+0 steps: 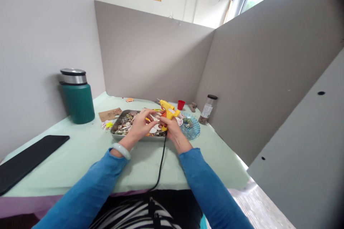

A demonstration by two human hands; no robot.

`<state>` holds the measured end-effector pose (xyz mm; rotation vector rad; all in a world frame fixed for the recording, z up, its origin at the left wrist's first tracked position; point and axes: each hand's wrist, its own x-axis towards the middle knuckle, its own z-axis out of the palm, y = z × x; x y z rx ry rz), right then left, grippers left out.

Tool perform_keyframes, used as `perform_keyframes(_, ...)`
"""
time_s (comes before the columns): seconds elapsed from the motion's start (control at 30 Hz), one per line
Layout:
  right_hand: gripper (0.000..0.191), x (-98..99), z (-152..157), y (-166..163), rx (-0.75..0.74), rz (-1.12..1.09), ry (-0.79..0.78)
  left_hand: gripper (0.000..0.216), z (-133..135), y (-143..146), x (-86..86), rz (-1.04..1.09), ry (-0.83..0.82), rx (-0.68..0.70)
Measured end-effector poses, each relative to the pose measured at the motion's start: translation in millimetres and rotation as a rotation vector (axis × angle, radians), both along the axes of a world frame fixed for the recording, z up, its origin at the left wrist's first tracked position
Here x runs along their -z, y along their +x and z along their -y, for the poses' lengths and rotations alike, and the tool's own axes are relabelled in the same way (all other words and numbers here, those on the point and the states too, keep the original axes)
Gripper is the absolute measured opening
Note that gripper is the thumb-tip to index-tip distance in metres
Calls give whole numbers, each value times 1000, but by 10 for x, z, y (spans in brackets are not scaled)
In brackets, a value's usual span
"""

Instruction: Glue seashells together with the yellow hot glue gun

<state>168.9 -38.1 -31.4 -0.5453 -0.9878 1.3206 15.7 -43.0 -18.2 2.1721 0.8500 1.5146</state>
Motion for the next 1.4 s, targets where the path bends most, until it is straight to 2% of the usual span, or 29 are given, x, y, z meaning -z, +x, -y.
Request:
perform_keyframes(0.1,34,-2,13,-3,10,20,1,26,8,24,21,-25,49,-32)
perform_keyframes(0.3,36,-47,71,-20,5,23,-1,11,3,35,44,-49,115,-97)
perform_keyframes(0.57,35,-17,40,-20,16,67,-18,21,-52,28,84,-36,63,-74)
perform_keyframes(0.73,38,12,18,-7,2,103,-12,29,-99,27,107,82,-110,-32)
perform_keyframes(0.9,39,19,19,-1,-6,120,-1,39,-13,37,-5,297,-436,83)
perform_keyframes(0.97,38,16,25,-5,7,119,2,41,23,26,-47,371,-512,119)
perform_keyframes(1.2,39,15,29,-35,173,151,23,43,7,-11,-39,435,-616,182)
perform_keyframes(1.4,44,3,56,-62,153,153,59,42,25,3,-55,429,-622,162)
